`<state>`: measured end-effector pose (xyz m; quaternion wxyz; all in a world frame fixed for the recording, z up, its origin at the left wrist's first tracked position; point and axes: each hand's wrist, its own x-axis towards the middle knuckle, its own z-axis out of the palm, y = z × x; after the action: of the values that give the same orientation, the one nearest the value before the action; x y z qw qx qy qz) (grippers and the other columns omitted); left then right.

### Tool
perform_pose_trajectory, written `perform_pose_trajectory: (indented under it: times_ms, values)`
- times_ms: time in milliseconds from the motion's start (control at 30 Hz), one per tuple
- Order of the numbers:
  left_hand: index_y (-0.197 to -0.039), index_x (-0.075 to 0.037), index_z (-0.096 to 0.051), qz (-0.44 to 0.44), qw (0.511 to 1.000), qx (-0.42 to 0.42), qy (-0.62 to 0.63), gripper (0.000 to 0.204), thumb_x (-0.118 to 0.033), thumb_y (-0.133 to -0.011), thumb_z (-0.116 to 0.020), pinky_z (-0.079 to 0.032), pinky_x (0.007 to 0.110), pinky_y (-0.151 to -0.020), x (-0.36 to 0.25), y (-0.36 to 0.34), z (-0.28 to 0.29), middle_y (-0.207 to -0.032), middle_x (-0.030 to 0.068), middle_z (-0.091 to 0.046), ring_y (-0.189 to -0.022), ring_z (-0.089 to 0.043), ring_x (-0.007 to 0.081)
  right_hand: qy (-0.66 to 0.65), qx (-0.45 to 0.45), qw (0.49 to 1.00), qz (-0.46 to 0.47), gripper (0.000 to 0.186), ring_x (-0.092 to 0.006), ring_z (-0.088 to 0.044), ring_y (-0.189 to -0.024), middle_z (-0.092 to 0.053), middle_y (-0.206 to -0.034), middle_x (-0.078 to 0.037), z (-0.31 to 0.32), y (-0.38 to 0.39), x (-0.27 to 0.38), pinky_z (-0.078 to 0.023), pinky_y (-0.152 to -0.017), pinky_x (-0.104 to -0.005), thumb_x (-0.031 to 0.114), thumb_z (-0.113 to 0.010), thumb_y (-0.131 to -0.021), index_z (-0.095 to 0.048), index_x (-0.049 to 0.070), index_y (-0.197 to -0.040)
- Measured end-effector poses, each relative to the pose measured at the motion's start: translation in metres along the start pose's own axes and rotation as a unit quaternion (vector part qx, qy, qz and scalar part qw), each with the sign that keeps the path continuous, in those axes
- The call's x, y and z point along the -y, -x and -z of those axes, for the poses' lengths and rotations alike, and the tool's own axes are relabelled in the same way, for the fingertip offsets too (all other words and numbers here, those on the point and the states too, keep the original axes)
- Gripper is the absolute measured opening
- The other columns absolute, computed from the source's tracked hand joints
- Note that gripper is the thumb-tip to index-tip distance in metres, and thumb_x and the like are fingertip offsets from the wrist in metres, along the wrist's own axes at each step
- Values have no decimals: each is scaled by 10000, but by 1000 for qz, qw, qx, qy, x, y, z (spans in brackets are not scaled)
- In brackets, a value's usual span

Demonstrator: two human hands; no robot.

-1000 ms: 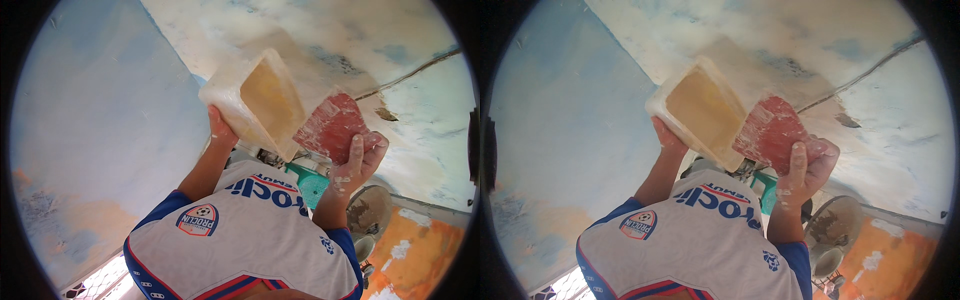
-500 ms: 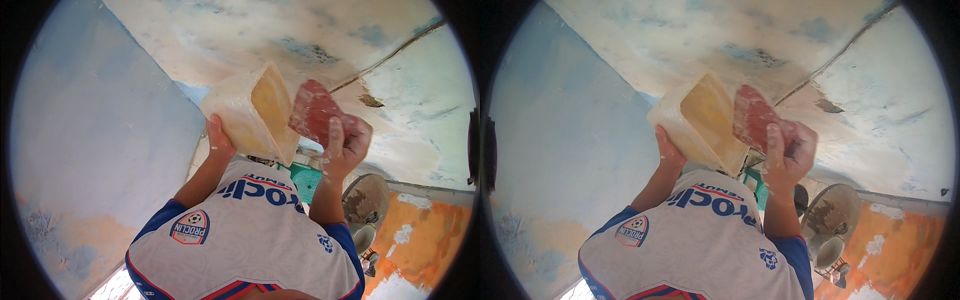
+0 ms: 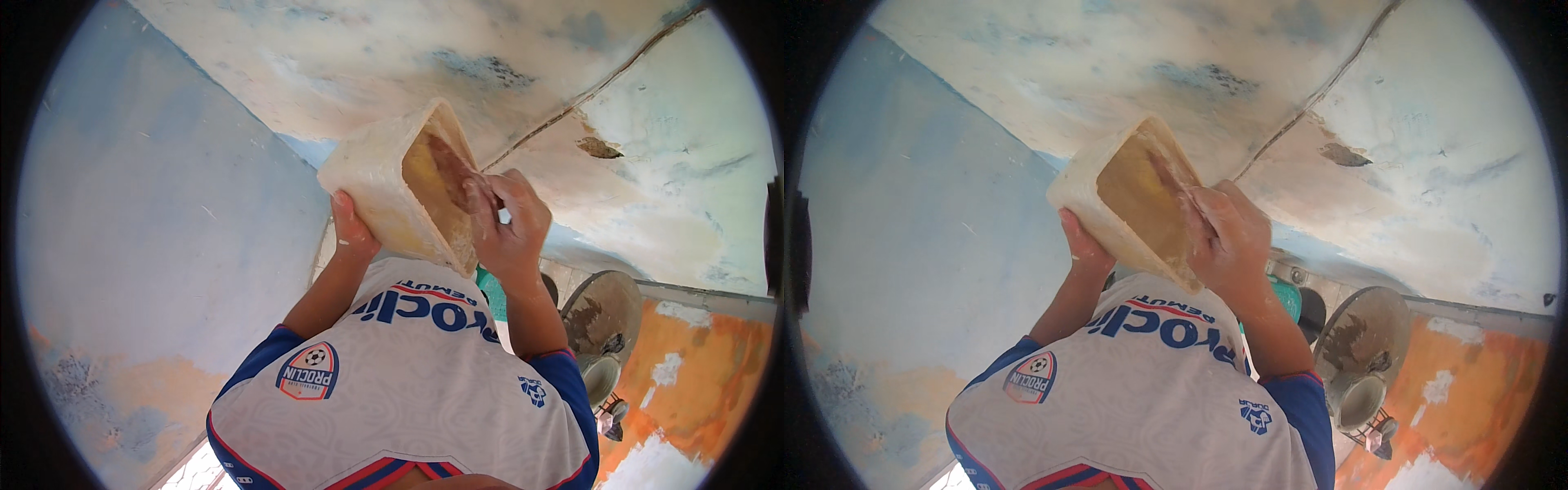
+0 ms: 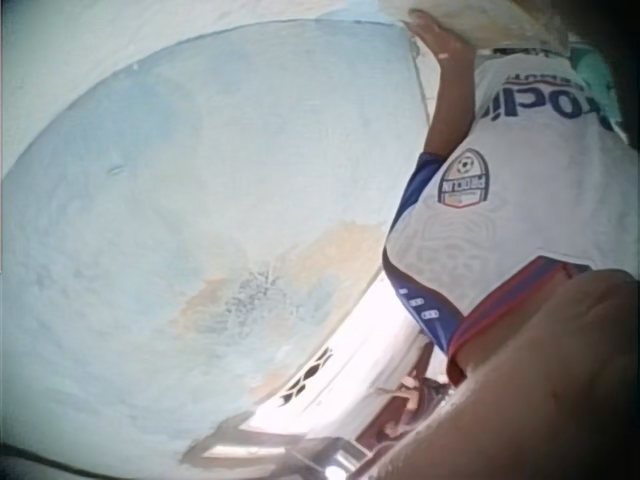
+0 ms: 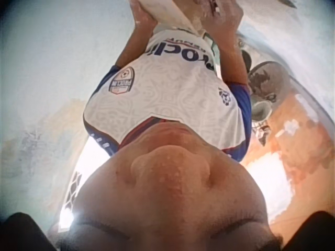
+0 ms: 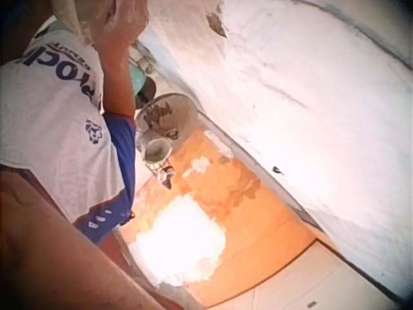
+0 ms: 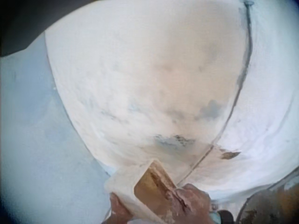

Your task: The person applies plaster to a wall using a red scraper, repeatedly dipping the scraper into a container of plaster.

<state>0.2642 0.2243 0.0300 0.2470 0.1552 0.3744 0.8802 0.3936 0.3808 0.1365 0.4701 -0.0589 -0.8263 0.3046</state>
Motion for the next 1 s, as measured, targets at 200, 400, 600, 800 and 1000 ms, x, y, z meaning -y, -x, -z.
perform_pose_trajectory:
  times_ms: [200,400,600,800,1000]
  values:
    - [-1539,-71,-345,-24,999,14,31,908,-740,-944,-499,-452,419,-1089,7,0,0,-1455,104,-526,-1315,-534,260,30,-22,999,-5,194,-148,-534,-538,-585,-673,-87,14,0,10,-404,-497,-258,-80,-759,-838,-633,4,-960]
    - [-1555,-69,-326,-13,1000,23,0,934,-756,-941,-480,-430,425,-1114,7,4,0,-1492,111,-500,-1349,-508,263,55,28,998,-27,180,-294,-570,-540,-554,-651,-93,12,-3,20,-427,-475,-393,3,-756,-813,-619,64,-912]
    - [-1548,-65,-338,-9,999,37,12,938,-757,-934,-496,-428,420,-1117,10,0,0,-1500,109,-495,-1356,-502,257,42,78,996,-16,176,-299,-592,-560,-584,-687,-86,0,-3,11,-445,-481,-401,-10,-726,-799,-624,71,-917]
    - [-1528,-67,-377,3,999,18,30,938,-765,-917,-522,-452,379,-1074,11,-3,-4,-1437,86,-536,-1302,-530,221,65,85,994,-7,171,-307,-632,-605,-634,-773,-82,-1,-10,15,-474,-500,-410,-23,-696,-793,-620,77,-910]
    - [-1521,-70,-389,-17,1000,8,15,929,-770,-921,-505,-466,367,-1044,11,-7,0,-1407,81,-554,-1258,-553,210,56,104,992,-35,161,-310,-650,-621,-649,-777,-91,2,-16,22,-492,-512,-408,8,-698,-813,-625,77,-939]
